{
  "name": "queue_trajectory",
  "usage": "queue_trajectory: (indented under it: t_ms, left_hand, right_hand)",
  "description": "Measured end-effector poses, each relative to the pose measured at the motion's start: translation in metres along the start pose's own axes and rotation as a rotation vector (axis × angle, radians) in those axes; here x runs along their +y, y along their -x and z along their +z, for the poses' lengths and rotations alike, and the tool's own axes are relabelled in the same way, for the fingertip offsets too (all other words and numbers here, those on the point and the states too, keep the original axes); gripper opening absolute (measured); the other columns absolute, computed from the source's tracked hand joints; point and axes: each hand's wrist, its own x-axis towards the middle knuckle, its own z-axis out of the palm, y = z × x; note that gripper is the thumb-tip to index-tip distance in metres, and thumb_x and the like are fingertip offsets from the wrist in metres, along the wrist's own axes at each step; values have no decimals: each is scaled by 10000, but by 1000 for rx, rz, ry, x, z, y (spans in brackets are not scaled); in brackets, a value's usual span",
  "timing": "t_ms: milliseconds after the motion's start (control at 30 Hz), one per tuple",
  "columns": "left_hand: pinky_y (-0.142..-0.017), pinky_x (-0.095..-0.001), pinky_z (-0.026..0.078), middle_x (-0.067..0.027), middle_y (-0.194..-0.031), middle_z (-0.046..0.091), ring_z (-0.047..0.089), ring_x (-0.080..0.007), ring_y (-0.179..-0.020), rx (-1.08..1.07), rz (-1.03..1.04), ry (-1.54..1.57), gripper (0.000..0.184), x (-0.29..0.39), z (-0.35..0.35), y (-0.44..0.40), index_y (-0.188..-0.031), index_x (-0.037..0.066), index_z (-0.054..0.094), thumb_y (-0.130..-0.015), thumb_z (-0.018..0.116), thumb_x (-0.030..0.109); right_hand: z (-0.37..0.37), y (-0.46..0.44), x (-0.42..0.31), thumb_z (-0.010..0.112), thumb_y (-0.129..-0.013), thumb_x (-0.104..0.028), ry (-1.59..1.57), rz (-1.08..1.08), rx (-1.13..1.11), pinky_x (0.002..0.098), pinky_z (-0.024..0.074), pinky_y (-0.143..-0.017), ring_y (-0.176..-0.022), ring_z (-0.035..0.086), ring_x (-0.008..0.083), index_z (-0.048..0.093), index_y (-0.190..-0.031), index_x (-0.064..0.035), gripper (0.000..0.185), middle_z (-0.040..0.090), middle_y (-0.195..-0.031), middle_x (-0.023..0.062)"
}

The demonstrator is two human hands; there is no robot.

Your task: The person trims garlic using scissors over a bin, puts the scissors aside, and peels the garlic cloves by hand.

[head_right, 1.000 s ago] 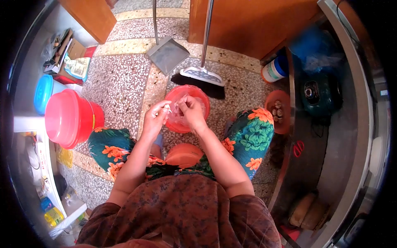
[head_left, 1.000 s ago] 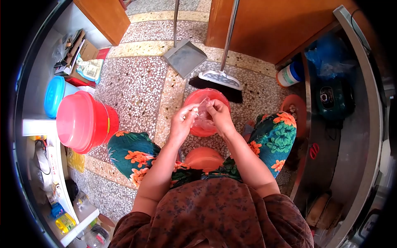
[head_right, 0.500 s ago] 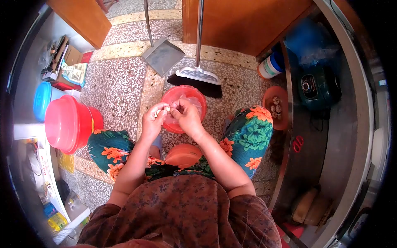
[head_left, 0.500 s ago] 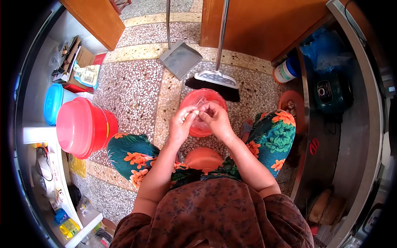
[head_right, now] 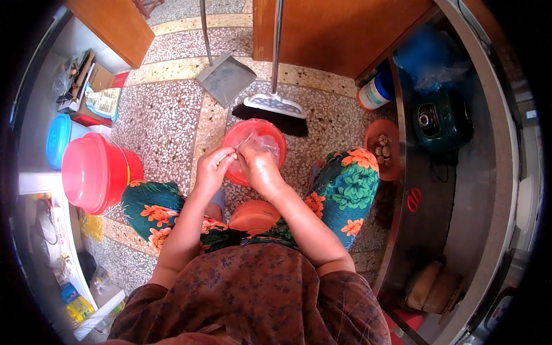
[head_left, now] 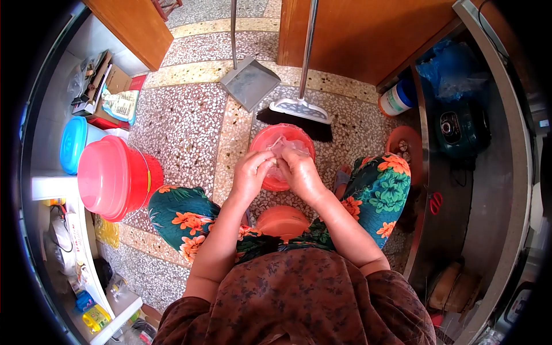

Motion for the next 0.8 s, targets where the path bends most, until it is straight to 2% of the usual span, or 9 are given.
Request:
queue_trajectory:
  t_ms: [167, 267, 333, 367, 433, 533, 633, 800]
  left_hand:
    - [-736, -305, 491, -120, -884, 654, 630, -230, -823, -7, 3, 48, 155, 0, 0, 1, -965, -2, 647, -812, 619, -2]
    - [-726, -319, 500, -121, -905, 653, 634, -247, -830, -16, -25, 123, 147, -2, 0, 1, -952, 5, 648, -808, 626, -12]
    - [-733, -312, 501, -116, -919, 654, 634, -238, -838, -12, -65, 185, 198, 0, 0, 1, -994, 14, 642, -798, 639, -8]
    - [-733, -312, 501, -116, -919, 654, 634, -238, -838, -12, -64, 185, 198, 1, 1, 1, -994, 14, 642, -798, 639, -8]
    - [-725, -313, 499, -106, -906, 647, 630, -233, -820, 47, -106, 228, 265, 3, 3, 2, -1019, 25, 628, -760, 671, -12]
    - [-718, -314, 496, -96, -888, 635, 620, -228, -792, 35, -56, 151, 320, 6, 3, 3, -1021, 34, 618, -717, 701, -22]
    - [-709, -322, 495, -92, -872, 622, 609, -230, -765, 49, -24, 31, 333, 16, 2, 2, -996, 36, 618, -686, 717, -33]
    - [-715, -287, 492, -79, -914, 633, 605, -172, -797, 57, -112, 202, 299, 1, 8, 5, -1017, 27, 629, -731, 692, -35]
  right_hand:
    - [-1, -1, 0, 587, -805, 3, 36, 3, -4, 435, 468, -627, -765, 584, 419, 540, -850, 4, 65, 581, -786, 236]
    - [0, -1, 2, 573, -814, 5, -50, 76, -20, 403, 468, -608, -704, 600, 375, 536, -842, 4, 47, 576, -764, 219]
    - [4, 0, 9, 554, -853, -20, -275, 205, -49, 336, 465, -578, -633, 597, 228, 526, -841, 3, 38, 583, -720, 137]
    - [6, 1, 11, 554, -853, -20, -275, 204, -48, 336, 465, -578, -633, 597, 228, 526, -841, 3, 38, 583, -720, 137]
    - [10, 3, 11, 534, -900, -77, -629, 401, -25, 268, 452, -559, -623, 536, 102, 521, -849, -5, 89, 560, -709, 49]
    - [10, 4, 14, 513, -926, -116, -627, 465, -10, 233, 440, -546, -608, 508, 73, 526, -866, -9, 124, 545, -714, 14]
    - [11, 5, 14, 510, -923, -113, -679, 493, 4, 227, 430, -542, -597, 494, 71, 534, -868, -9, 120, 538, -712, 15]
    - [10, 4, 7, 500, -922, -103, -857, 551, -30, 224, 433, -567, -606, 507, 79, 550, -875, -15, 112, 541, -713, 17]
